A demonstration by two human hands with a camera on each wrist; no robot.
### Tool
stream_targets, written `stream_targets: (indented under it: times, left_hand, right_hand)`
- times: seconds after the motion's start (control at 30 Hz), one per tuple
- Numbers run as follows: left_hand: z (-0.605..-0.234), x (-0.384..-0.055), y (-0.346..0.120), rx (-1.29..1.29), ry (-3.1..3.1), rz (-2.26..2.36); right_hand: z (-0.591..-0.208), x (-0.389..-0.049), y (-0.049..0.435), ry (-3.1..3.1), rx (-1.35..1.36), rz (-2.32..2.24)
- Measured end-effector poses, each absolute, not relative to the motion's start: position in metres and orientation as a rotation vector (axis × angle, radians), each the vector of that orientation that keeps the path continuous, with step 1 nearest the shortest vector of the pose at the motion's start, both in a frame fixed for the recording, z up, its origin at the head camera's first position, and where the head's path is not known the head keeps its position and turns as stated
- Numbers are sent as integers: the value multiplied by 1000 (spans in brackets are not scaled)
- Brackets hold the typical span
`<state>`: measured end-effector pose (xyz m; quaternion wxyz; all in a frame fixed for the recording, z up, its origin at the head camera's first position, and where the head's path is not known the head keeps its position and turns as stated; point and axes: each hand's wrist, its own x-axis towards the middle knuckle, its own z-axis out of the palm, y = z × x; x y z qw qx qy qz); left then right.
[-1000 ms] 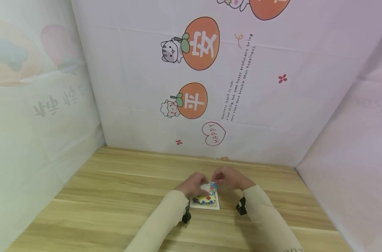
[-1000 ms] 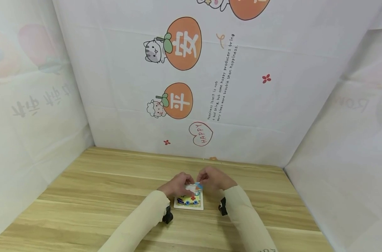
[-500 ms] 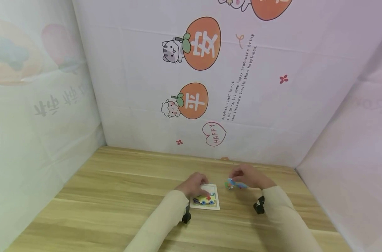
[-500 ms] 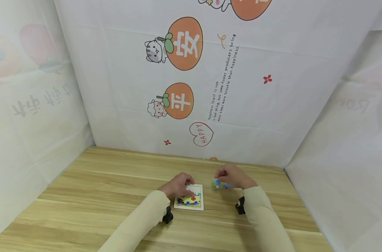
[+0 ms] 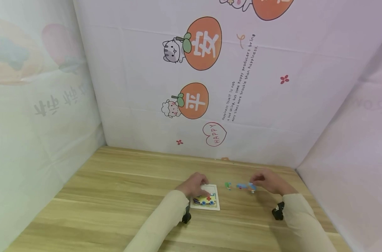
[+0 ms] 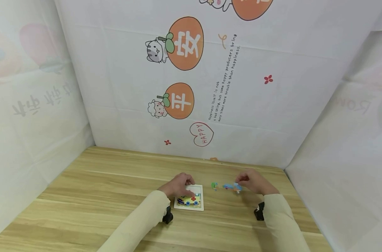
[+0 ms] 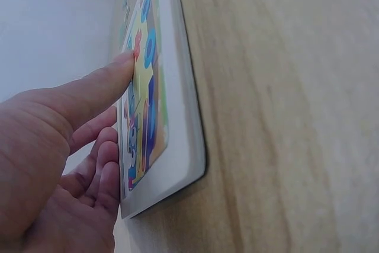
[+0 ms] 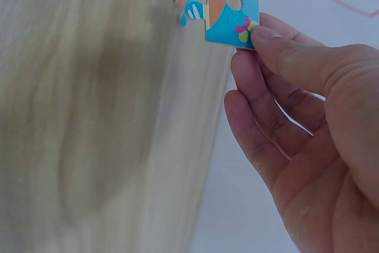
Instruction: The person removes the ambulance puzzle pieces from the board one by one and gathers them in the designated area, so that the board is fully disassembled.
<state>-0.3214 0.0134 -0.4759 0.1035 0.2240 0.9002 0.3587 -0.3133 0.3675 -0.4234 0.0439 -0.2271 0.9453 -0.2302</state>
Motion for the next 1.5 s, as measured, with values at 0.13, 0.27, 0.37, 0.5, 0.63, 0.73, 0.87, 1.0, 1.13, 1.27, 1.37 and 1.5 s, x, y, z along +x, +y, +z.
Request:
stream_targets:
  times: [0.13, 0.27, 0.37, 0.5, 0.63, 0.73, 0.87, 1.0, 1.13, 1.27, 1.37, 1.5]
  left_hand:
    - [-473, -319, 13, 657, 2650, 1071]
    - [-472, -319, 13, 656, 2651, 1077]
    - [-473, -319, 12, 657, 2653, 1080]
    - [-473, -319, 13, 664, 2652, 1080]
    - [-476, -320, 13, 661, 2649, 1084]
    - [-478, -321, 13, 651, 2650, 1089]
    - [-479, -322, 13, 642, 2648, 1094]
    - [-479, -322, 13, 645, 2656, 1075]
    - [-477, -322, 14, 646, 2662, 1054]
    - [-472, -320, 14, 647, 2670, 1025]
    - [-468, -317, 15, 645, 2684, 982]
    - [-461, -316, 17, 680, 2702, 880]
  right_hand:
    - [-432, -313, 380, 2936, -651, -703]
    - [-440, -317, 389, 2955, -633, -735]
    - [-446, -319, 392, 2960, -627, -769]
    - [-451, -320, 394, 2967, -606, -818]
    - [-456, -322, 392, 2973, -538, -821]
    - [-461, -325, 392, 2975, -504, -795]
    - [-465, -328, 391, 2972, -504, -787]
    - [-467, -329, 391, 2991, -500, -769]
    - [-465, -327, 389, 3004, -527, -757]
    - [-462, -325, 386, 3005, -512, -732]
    - [-457, -324, 382, 2998, -472, -702]
    - [-449, -322, 372, 2968, -441, -684]
